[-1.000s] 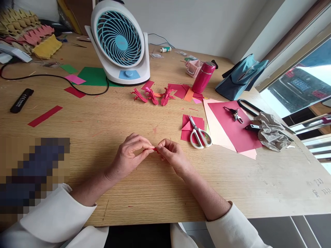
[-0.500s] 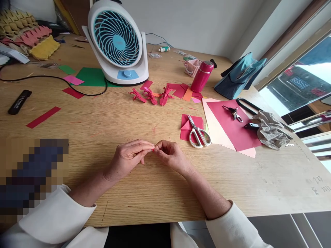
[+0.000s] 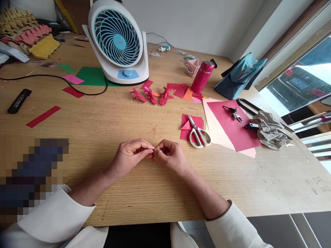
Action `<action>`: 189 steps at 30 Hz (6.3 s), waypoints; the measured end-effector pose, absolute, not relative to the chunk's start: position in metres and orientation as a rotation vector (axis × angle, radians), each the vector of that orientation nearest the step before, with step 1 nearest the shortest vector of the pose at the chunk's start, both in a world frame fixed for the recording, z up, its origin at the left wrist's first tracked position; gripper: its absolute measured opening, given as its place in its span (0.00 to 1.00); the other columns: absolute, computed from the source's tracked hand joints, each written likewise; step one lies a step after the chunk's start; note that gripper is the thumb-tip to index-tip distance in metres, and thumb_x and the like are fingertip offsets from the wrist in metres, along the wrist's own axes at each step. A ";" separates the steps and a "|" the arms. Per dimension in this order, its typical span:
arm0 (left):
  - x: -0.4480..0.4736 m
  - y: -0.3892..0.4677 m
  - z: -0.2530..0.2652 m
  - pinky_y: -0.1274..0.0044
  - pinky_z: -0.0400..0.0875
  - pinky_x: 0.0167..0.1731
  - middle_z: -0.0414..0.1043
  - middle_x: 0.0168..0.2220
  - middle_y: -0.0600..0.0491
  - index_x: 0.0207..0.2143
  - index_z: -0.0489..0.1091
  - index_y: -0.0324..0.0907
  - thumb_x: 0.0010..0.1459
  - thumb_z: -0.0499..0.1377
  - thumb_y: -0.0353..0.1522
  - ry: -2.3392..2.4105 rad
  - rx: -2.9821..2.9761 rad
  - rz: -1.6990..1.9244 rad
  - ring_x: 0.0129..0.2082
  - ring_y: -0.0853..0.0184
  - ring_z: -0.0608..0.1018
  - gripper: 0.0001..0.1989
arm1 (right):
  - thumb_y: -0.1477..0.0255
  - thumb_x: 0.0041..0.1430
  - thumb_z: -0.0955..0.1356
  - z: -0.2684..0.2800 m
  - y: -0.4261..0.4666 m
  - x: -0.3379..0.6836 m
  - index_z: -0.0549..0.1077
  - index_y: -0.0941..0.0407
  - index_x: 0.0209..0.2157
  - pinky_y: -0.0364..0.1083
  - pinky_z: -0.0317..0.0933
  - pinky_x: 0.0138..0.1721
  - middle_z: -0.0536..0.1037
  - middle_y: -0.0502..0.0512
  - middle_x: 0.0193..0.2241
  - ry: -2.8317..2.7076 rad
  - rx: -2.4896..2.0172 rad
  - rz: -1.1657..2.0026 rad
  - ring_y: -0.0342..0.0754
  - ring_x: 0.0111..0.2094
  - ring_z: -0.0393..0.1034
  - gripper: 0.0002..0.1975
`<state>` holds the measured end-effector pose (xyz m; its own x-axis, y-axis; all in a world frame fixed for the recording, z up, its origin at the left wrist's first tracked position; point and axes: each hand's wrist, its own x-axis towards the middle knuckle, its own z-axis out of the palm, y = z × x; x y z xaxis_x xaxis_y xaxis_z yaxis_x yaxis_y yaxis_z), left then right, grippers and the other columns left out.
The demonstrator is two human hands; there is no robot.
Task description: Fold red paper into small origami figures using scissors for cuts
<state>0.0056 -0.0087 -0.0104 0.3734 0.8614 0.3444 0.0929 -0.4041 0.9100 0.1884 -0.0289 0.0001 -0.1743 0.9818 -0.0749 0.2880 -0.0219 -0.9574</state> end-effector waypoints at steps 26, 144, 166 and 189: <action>0.006 -0.006 -0.008 0.84 0.71 0.25 0.76 0.24 0.54 0.31 0.75 0.37 0.58 0.62 0.27 0.877 1.593 1.035 0.23 0.74 0.77 0.03 | 0.59 0.60 0.70 -0.008 -0.028 0.189 0.72 0.58 0.30 0.42 0.52 0.25 0.70 0.49 0.23 -1.501 -1.249 1.235 0.41 0.24 0.59 0.15; 0.006 -0.001 -0.012 0.75 0.75 0.39 0.82 0.33 0.49 0.33 0.80 0.38 0.56 0.65 0.41 0.961 1.163 1.078 0.35 0.65 0.81 0.14 | 0.63 0.64 0.67 -0.017 -0.031 0.180 0.73 0.57 0.34 0.44 0.59 0.29 0.74 0.53 0.27 -1.638 -1.272 1.108 0.44 0.27 0.65 0.12; 0.001 0.002 -0.013 0.80 0.60 0.24 0.64 0.19 0.59 0.23 0.64 0.40 0.58 0.62 0.38 1.040 1.514 1.013 0.21 0.74 0.65 0.15 | 0.55 0.61 0.68 -0.018 -0.025 0.184 0.72 0.57 0.31 0.44 0.55 0.28 0.72 0.52 0.25 -1.419 -1.259 1.254 0.43 0.25 0.61 0.19; 0.010 -0.005 -0.014 0.78 0.74 0.34 0.77 0.32 0.52 0.33 0.69 0.39 0.55 0.64 0.38 0.888 1.180 0.942 0.32 0.69 0.79 0.12 | 0.59 0.55 0.74 -0.021 -0.025 0.179 0.69 0.54 0.33 0.45 0.64 0.35 0.72 0.50 0.30 -1.306 -1.017 1.379 0.45 0.31 0.68 0.15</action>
<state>0.0103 -0.0055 -0.0135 0.3556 0.9319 -0.0712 -0.1260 0.1232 0.9843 0.1791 -0.0253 -0.0205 -0.2051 0.9780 0.0376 -0.0906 0.0193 -0.9957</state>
